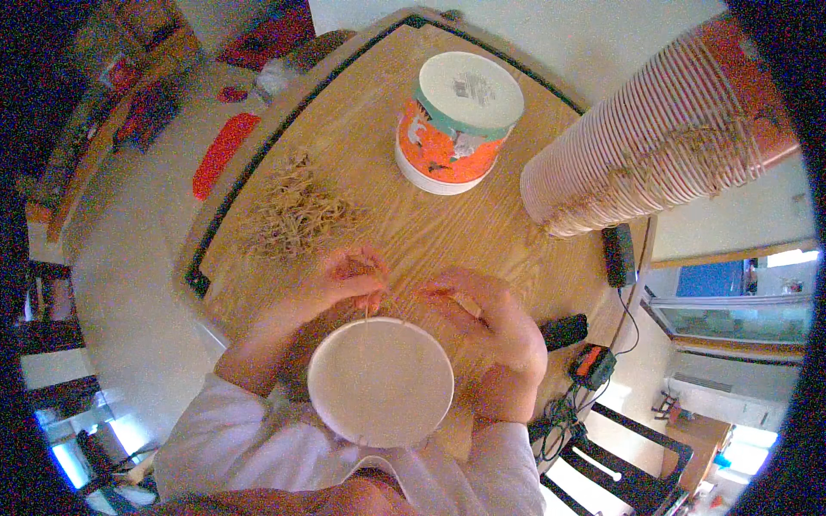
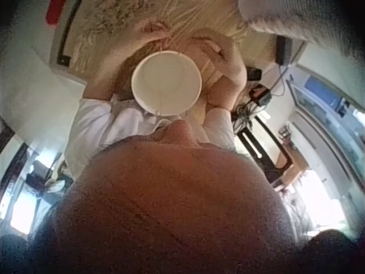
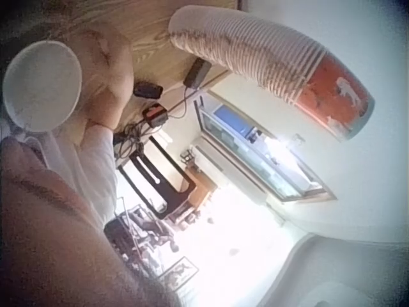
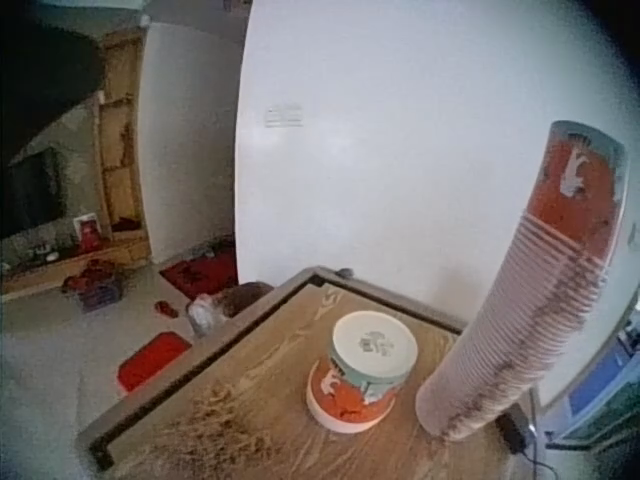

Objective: Packaging paper cups by placing rubber bands around their rims.

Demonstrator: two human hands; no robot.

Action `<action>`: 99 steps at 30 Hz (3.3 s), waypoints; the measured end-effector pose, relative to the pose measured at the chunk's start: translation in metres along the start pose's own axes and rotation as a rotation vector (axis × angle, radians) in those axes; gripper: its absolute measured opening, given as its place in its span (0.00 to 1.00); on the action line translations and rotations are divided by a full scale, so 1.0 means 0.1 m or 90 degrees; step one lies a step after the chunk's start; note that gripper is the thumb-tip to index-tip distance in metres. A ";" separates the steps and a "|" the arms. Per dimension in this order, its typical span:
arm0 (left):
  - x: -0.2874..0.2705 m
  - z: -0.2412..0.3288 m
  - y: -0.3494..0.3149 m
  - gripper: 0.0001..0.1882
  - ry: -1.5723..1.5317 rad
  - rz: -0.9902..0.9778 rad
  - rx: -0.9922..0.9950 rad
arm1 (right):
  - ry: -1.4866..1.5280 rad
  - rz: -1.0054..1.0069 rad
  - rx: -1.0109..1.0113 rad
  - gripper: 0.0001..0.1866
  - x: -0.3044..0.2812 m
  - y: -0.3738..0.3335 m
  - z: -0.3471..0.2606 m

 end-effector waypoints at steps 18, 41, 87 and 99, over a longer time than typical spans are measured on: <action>0.21 0.12 -0.84 0.24 0.552 0.258 0.267 | 0.487 0.226 0.210 0.10 0.53 -0.78 -0.33; 0.46 0.88 -1.24 0.28 0.630 0.192 0.460 | 0.411 0.257 0.098 0.27 -0.21 -0.93 -0.79; 0.16 -0.59 1.13 0.25 0.841 0.585 0.332 | -0.534 0.315 -0.259 0.20 -0.86 1.09 0.23; 0.08 -0.63 1.20 0.31 0.822 0.548 0.235 | -0.359 0.348 -0.241 0.13 -0.68 1.20 0.18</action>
Point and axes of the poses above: each hand's wrist, its own y-axis towards the middle knuckle, its own x-axis out of the palm, z = x × y, the point moved 1 cm from there along y, towards the middle knuckle, and after that the axes turned 12 degrees about y, right-handed, at the moved point
